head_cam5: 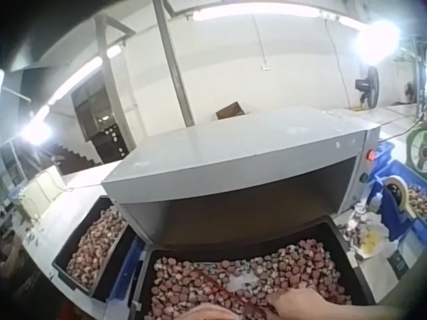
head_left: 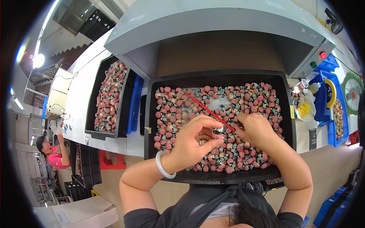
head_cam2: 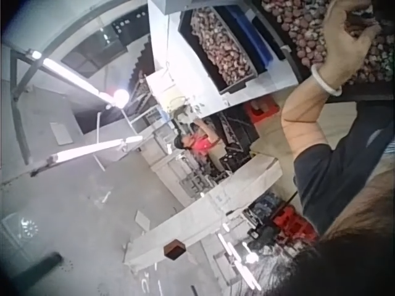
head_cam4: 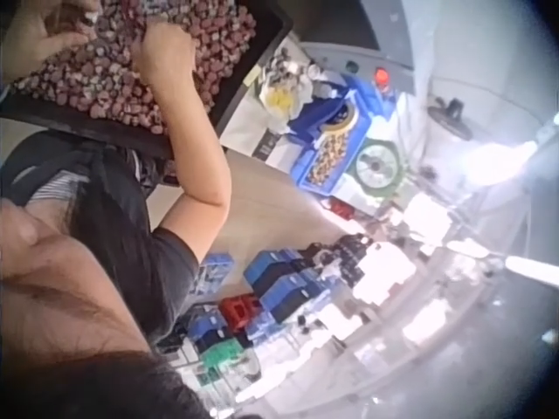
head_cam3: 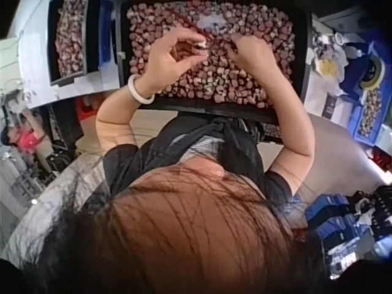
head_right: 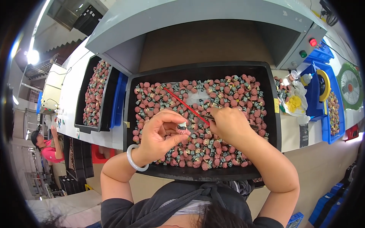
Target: Using a small brush to apply a substance to small toy animal figurines in a factory setting.
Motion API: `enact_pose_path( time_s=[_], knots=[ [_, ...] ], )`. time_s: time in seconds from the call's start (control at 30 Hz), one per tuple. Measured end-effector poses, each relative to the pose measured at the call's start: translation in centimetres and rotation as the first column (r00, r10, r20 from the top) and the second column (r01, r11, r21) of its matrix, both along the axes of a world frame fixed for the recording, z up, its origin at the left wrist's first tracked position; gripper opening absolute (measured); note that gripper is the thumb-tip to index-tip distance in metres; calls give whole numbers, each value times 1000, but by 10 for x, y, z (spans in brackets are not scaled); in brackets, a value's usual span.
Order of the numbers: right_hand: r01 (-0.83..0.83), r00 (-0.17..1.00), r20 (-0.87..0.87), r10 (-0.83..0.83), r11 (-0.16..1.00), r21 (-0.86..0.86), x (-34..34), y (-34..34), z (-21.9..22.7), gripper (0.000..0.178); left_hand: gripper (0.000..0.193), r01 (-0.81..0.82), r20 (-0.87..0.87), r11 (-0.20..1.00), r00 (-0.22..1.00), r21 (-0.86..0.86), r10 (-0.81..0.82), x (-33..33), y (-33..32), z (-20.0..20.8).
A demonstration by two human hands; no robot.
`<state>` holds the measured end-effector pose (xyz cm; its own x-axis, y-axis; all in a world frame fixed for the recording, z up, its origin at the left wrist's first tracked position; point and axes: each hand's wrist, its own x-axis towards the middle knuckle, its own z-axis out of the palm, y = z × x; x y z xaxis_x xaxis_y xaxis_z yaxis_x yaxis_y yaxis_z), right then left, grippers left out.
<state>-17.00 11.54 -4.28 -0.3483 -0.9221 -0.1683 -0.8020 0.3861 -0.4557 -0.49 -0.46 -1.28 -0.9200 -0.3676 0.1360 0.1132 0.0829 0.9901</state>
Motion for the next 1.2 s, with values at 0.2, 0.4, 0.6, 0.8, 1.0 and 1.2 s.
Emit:
enact_pose_path(
  time_s=[0.2,0.4,0.6,0.8,1.0,1.2],
  knots=[
    [-78,987,-138,86,995,64,7,3,-18,23,34,47,-29,996,998,-74,-49,-2,0,2],
    [190,874,485,-25,936,-295,9,18,55,9,35,25,26,987,999,-156,-22,6,-3,4],
    [-54,958,144,250,647,-761,29,20,55,10,35,45,40,997,998,-62,-42,4,2,1],
    [84,985,166,-45,968,-238,-1,18,42,16,35,66,-58,997,996,-50,-69,7,2,-1],
    [42,999,15,-41,995,-93,10,19,48,16,37,32,0,994,999,-106,-32,8,1,7],
    [-249,968,-127,214,797,-550,28,18,43,18,40,23,-71,990,997,-136,-33,6,1,7]
  ],
)
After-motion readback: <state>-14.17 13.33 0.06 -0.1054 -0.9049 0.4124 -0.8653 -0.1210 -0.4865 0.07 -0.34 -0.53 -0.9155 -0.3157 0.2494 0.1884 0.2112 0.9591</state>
